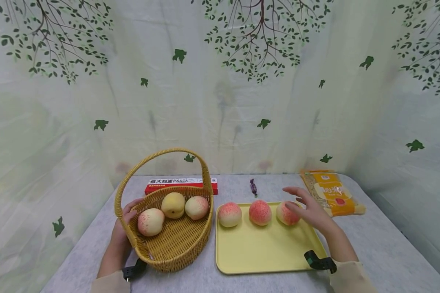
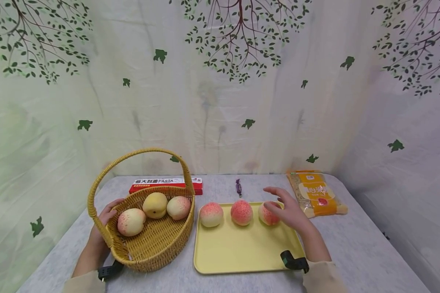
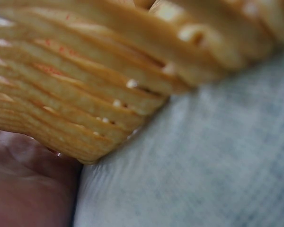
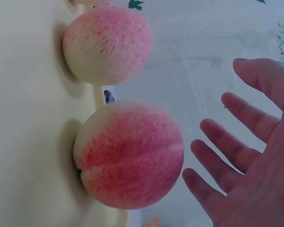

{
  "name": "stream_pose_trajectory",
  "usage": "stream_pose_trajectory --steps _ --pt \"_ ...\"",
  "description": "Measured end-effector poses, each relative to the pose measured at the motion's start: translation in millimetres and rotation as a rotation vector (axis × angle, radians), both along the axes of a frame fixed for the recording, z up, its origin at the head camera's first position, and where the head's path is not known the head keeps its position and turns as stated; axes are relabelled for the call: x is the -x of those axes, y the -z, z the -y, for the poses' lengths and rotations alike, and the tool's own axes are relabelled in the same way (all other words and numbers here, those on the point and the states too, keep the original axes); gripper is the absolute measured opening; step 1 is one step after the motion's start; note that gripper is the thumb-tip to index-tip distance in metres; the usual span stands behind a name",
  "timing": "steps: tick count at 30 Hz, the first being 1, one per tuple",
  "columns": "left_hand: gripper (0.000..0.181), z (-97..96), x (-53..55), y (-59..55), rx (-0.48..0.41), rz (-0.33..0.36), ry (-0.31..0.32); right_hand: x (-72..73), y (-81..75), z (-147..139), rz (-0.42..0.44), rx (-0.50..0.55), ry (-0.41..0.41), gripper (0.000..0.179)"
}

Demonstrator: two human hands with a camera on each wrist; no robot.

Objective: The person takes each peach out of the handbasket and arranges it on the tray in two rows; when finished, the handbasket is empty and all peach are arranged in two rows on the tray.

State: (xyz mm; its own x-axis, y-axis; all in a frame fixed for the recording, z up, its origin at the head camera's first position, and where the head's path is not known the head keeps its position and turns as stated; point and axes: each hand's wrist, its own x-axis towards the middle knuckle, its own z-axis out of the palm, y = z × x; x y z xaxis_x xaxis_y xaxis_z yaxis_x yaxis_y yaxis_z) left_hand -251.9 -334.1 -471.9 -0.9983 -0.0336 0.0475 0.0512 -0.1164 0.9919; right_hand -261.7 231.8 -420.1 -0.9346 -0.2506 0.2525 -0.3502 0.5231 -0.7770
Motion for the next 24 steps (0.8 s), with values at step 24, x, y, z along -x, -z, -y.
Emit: stream_pose_trajectory --steps 24 --pt "0.044 -7.5 -7.5 -8.6 -0.008 -0.035 -0.009 -9.1 -18.0 69 -0.176 -0.072 -0.190 0.043"
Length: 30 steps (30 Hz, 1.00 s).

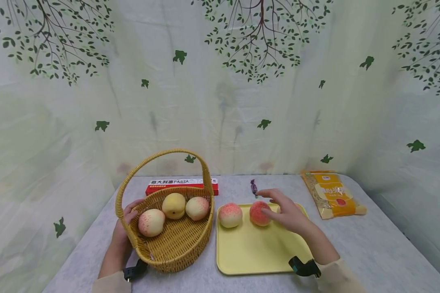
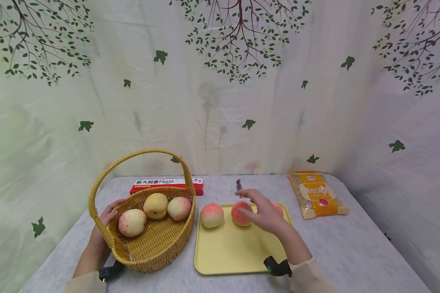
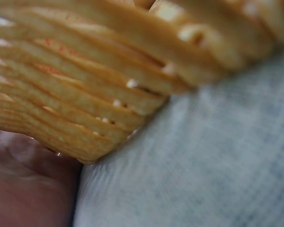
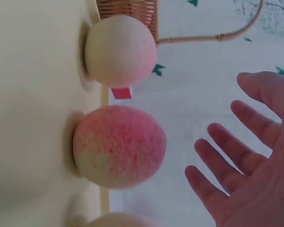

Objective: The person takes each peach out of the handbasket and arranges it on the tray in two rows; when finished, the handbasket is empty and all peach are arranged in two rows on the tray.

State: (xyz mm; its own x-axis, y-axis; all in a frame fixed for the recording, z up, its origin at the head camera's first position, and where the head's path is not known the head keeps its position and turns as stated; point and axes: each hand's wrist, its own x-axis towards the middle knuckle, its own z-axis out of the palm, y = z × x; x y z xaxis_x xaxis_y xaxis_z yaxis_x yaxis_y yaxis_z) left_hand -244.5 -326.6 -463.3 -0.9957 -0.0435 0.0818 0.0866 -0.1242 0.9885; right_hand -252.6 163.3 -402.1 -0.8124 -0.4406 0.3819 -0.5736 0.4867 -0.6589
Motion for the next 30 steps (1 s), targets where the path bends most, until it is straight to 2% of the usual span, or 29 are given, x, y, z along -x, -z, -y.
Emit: stream_pose_trajectory --steps 7,14,22,30 --pt "0.044 1.8 0.9 2.5 -0.011 -0.011 0.007 -0.5 -7.2 29 0.023 -0.024 -0.042 0.046" --pt "0.044 2.0 -0.4 1.6 -0.026 -0.021 0.011 6.6 -8.3 63 -0.051 -0.053 -0.111 0.045" --pt "0.045 1.5 -0.1 0.9 -0.024 0.005 0.008 12.3 -3.2 94 0.041 -0.027 -0.157 0.046" --pt "0.045 2.3 1.6 3.2 -0.012 0.004 -0.003 19.0 1.8 117 0.044 -0.068 -0.168 0.049"
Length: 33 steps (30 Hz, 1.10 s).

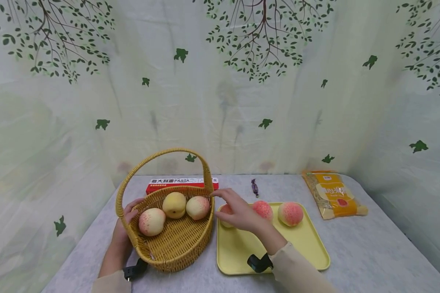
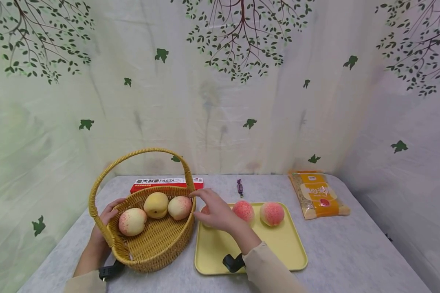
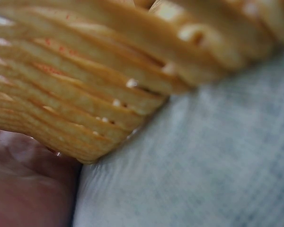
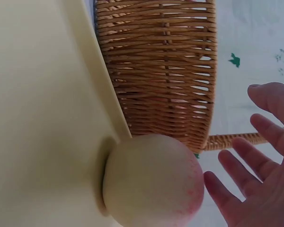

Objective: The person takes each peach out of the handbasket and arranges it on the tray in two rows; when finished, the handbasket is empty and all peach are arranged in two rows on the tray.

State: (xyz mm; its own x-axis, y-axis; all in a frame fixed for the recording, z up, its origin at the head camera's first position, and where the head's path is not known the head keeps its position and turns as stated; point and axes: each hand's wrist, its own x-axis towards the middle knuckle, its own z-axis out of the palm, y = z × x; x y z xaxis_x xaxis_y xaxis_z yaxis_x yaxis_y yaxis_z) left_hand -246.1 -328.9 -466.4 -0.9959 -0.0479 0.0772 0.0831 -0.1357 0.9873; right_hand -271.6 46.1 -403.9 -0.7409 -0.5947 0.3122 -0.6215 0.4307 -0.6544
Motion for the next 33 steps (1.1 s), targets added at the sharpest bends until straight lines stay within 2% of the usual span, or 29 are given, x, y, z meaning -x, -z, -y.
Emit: stream_pose_trajectory --steps 14,24,33 --pt "0.046 0.0 0.7 -2.8 0.010 0.032 0.007 8.0 6.8 18 0.005 -0.083 0.059 0.051" --pt "0.045 -1.7 1.2 -3.8 0.005 0.027 0.002 15.9 8.4 21 0.034 -0.148 0.057 0.050" --pt "0.045 2.4 5.5 3.3 -0.010 0.019 0.010 18.2 4.7 26 0.019 -0.242 0.044 0.054"
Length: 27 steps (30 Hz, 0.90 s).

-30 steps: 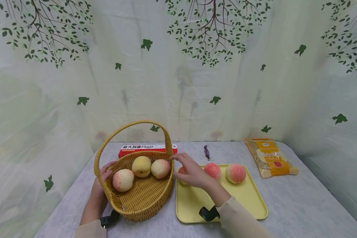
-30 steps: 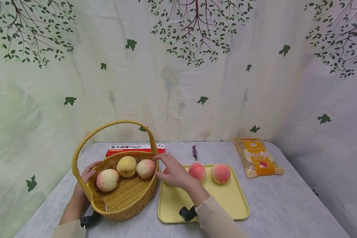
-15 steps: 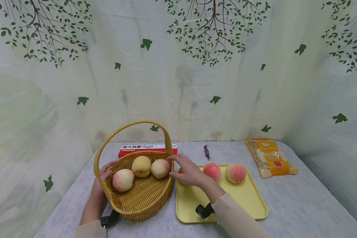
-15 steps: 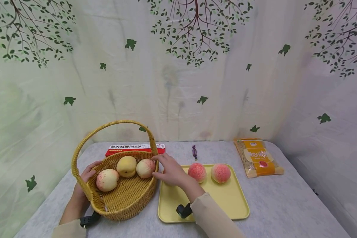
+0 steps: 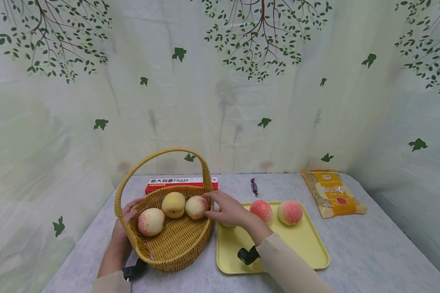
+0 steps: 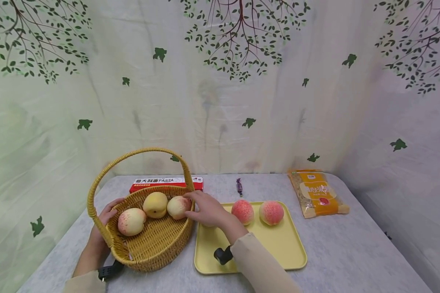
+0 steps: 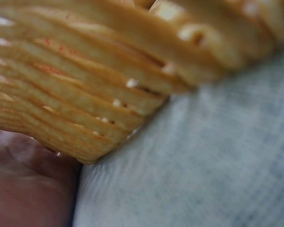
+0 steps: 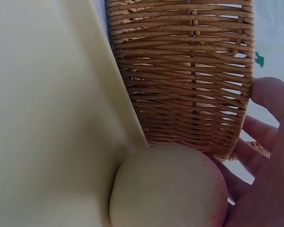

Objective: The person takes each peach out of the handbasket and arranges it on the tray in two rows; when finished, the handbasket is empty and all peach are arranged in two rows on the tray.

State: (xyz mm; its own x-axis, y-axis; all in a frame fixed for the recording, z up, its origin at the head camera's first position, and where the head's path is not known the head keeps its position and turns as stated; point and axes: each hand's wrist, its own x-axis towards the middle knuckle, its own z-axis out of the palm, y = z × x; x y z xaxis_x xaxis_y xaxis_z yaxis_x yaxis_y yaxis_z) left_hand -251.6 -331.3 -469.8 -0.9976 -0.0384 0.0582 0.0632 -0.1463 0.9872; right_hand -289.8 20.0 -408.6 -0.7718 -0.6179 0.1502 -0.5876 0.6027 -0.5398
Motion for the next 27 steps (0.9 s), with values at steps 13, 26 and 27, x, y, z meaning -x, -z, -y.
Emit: stream_pose_trajectory --steps 13,26,27 --pt "0.043 3.0 3.6 3.5 0.011 0.022 -0.016 5.0 -7.4 11 0.026 -0.103 0.005 0.061" --pt "0.044 0.2 -0.3 -2.2 0.029 0.049 -0.019 10.9 -7.2 29 0.053 -0.229 0.035 0.072" --pt "0.045 -0.1 0.1 -2.5 0.027 0.049 -0.019 11.6 -7.1 30 0.053 -0.238 0.040 0.072"
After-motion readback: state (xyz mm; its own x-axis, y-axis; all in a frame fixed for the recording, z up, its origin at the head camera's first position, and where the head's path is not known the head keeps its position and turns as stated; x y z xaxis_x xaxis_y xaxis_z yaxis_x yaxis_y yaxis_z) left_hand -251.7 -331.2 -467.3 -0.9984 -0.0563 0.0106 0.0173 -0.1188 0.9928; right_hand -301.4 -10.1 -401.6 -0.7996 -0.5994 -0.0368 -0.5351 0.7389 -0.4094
